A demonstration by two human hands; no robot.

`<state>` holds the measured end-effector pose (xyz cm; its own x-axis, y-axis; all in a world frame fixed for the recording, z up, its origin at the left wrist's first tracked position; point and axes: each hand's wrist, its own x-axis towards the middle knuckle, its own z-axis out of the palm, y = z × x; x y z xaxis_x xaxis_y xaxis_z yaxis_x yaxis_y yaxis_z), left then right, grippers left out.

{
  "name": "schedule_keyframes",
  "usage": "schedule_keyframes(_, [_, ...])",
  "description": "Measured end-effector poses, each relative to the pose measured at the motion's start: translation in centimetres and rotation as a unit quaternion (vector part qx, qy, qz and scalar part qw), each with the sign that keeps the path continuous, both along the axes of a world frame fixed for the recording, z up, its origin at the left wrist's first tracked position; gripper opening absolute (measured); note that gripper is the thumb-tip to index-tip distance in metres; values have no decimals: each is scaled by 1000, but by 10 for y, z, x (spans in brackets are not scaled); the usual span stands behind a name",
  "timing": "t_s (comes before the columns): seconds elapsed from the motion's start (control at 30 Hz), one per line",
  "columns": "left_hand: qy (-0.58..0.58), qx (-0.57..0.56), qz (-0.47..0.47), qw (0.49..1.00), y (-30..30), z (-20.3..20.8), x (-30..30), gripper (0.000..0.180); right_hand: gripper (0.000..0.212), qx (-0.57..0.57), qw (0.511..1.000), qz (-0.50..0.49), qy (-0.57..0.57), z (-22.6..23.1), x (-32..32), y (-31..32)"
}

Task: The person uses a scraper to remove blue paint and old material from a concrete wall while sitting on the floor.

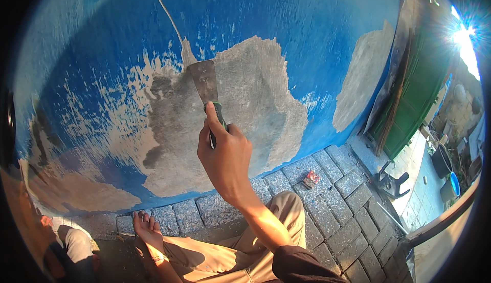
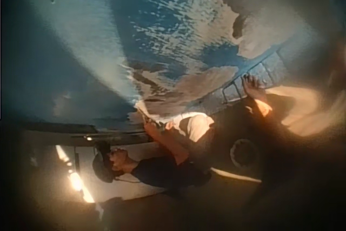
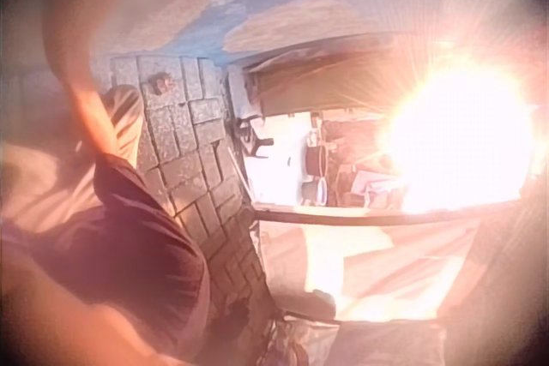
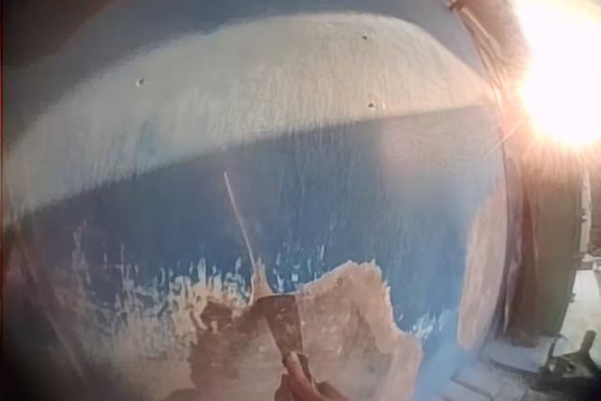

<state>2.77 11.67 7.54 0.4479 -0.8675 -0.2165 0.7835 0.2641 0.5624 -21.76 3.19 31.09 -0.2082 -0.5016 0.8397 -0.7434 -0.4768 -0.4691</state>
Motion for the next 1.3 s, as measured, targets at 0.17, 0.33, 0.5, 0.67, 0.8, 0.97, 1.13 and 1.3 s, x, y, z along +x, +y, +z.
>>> schedule_keyframes(0.17, [7,13,7,1000,0,3,-3,28,39,-26,1000,4,-16,-11,0,-12])
schedule_keyframes(0.33, [-2,17,29,999,-3,5,-11,28,43,-106,994,-14,-12,-39,0,-45])
schedule_keyframes(0.5, [21,1,13,1000,0,-4,4,28,44,-50,999,7,8,-30,-10,-18])
schedule_keyframes(0.67, [11,10,12,1000,4,5,0,26,41,-22,1000,8,16,-33,-15,-9])
schedule_keyframes(0.8, [26,12,-2,1000,4,9,-3,23,37,-14,1000,-3,20,-15,-11,-8])
schedule_keyframes(0.97, [9,-5,10,1000,5,2,1,23,33,23,1000,17,-7,6,-5,4])
schedule_keyframes(1.13, [42,20,24,999,8,12,-5,26,32,8,999,21,-25,-3,-6,-5])
schedule_keyframes(1.3, [26,7,28,999,3,10,-6,26,33,-2,999,36,-35,-9,-8,-11])
